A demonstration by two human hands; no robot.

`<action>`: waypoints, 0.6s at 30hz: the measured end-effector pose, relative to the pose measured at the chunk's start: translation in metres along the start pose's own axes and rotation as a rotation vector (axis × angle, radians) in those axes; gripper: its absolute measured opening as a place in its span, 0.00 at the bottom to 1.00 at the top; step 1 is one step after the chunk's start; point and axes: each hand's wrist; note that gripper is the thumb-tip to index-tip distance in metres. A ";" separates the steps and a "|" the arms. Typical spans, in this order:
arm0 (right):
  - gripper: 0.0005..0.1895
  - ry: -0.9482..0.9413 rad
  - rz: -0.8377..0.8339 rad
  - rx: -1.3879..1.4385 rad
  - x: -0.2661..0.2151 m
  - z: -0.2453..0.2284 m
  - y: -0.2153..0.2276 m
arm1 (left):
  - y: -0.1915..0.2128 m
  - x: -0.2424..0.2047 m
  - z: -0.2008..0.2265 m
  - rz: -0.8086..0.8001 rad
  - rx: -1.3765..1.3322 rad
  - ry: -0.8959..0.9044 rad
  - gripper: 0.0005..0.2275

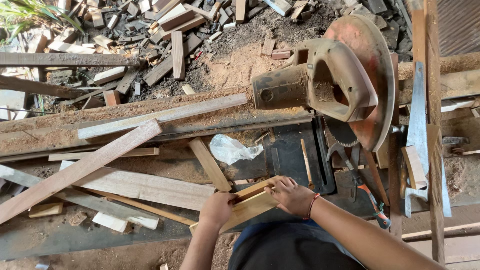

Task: The person handles wood pieces on a workbench, uses a hammer to drive nails, and uses a saw to cut wood.

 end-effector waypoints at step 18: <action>0.37 -0.029 -0.038 0.041 0.006 0.010 -0.004 | -0.096 0.004 0.016 0.348 0.159 -0.458 0.31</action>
Point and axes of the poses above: each hand's wrist, its own x-axis towards the middle knuckle, its own y-axis out of the back of the hand, z = x × y, and after that the axes turned 4 degrees about z, right-handed
